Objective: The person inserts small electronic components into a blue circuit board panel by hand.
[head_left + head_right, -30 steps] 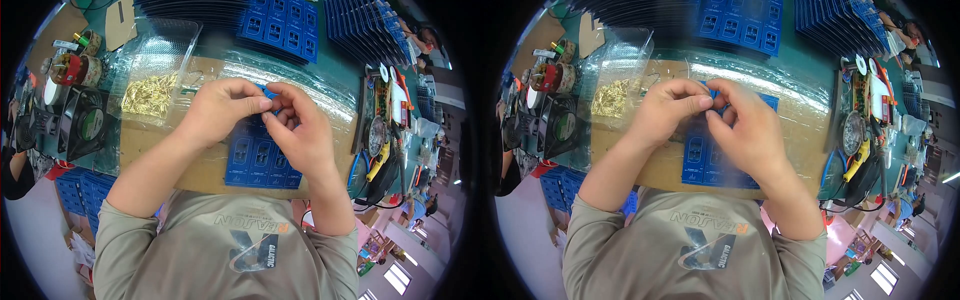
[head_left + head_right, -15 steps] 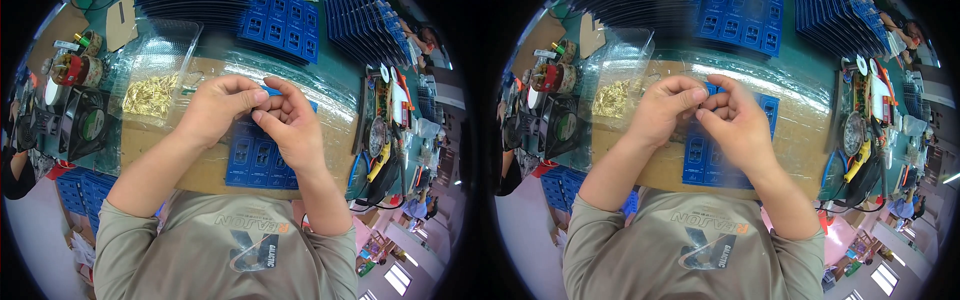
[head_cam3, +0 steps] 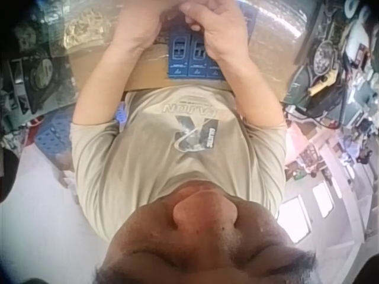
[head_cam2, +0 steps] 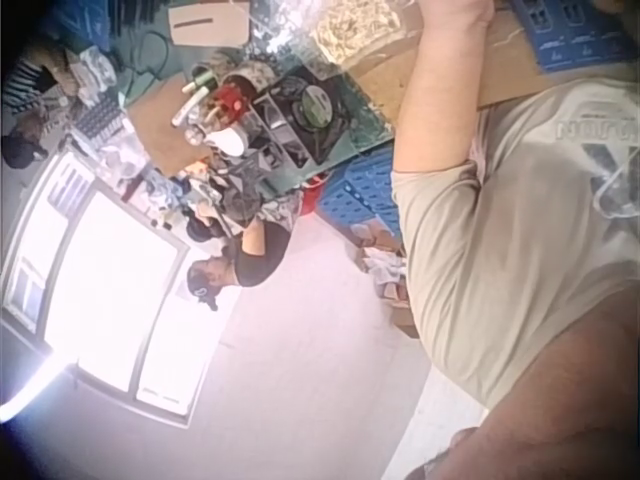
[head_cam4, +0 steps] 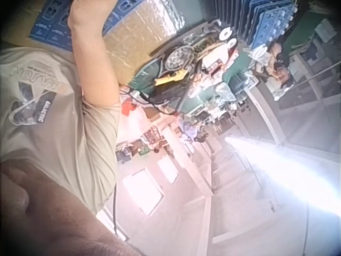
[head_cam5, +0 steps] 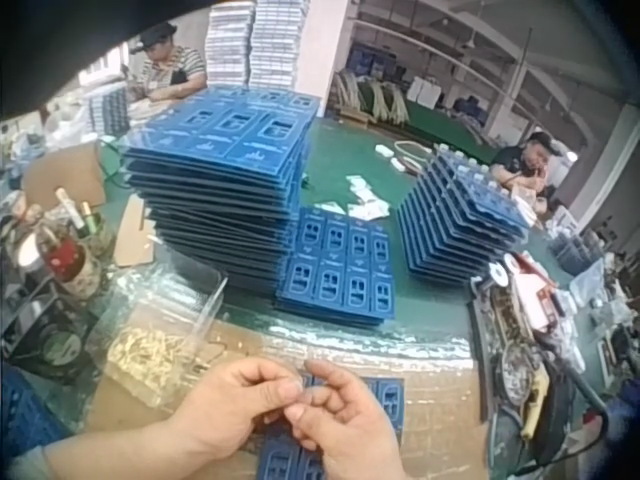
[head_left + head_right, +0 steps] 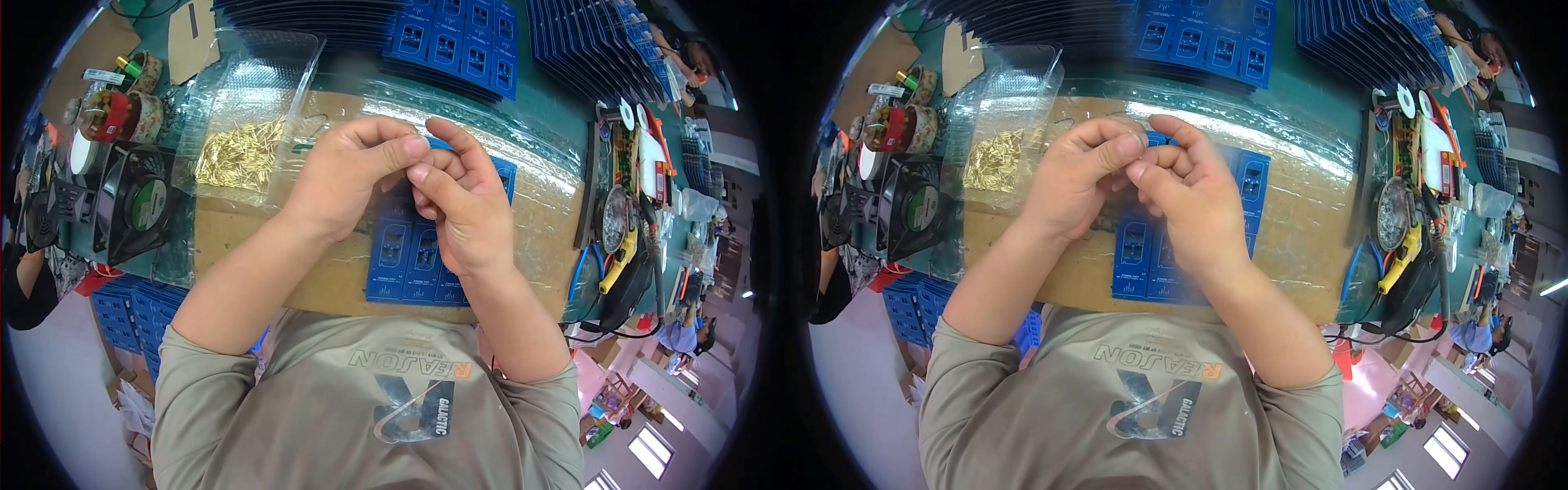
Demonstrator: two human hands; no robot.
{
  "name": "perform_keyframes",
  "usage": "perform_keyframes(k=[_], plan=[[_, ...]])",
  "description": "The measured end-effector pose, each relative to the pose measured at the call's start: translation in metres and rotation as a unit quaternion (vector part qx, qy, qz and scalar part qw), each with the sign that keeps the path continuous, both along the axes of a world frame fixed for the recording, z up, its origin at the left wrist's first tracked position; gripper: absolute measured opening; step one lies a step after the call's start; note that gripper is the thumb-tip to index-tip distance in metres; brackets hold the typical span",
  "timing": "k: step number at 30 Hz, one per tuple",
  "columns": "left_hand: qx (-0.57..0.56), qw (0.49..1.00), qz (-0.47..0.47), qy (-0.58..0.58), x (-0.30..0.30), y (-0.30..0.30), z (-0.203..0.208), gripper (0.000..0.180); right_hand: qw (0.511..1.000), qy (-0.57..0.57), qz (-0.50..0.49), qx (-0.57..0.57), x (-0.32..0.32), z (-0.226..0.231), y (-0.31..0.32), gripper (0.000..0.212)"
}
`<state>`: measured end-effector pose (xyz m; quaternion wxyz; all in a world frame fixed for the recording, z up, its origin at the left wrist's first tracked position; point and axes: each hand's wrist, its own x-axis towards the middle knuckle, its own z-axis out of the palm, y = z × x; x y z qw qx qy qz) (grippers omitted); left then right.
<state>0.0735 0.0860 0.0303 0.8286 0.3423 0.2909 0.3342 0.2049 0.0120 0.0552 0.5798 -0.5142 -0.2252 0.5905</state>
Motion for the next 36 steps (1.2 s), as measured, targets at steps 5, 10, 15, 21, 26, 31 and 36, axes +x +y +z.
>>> perform_keyframes(k=[5,10,15,21,26,31,36], plan=[[-0.006,1.000,0.021,-0.016,-0.002,0.004,-0.007,0.016,1.000,-0.014,0.022,-0.001,0.013,-0.003,-0.007,0.044],[0.005,1.000,-0.003,0.009,-0.003,0.005,0.001,0.016,0.955,-0.290,0.057,-0.038,0.049,0.003,-0.009,0.018],[0.000,0.999,-0.001,0.034,-0.003,0.005,0.003,0.016,0.808,-0.566,0.156,0.046,0.066,0.003,0.000,0.022],[0.011,0.999,-0.003,0.031,-0.003,0.007,0.002,0.016,0.836,-0.520,0.173,-0.039,0.056,0.002,0.002,0.027],[0.012,1.000,-0.005,0.029,-0.004,0.006,0.002,0.016,0.832,-0.529,0.167,-0.032,0.052,0.002,0.004,0.028],[0.017,0.999,-0.005,0.031,-0.004,0.007,0.003,0.017,0.832,-0.526,0.174,-0.033,0.052,0.001,0.004,0.029],[0.020,0.999,-0.011,0.037,-0.004,0.006,0.004,0.018,0.811,-0.550,0.192,-0.051,0.046,0.008,0.004,0.029]])
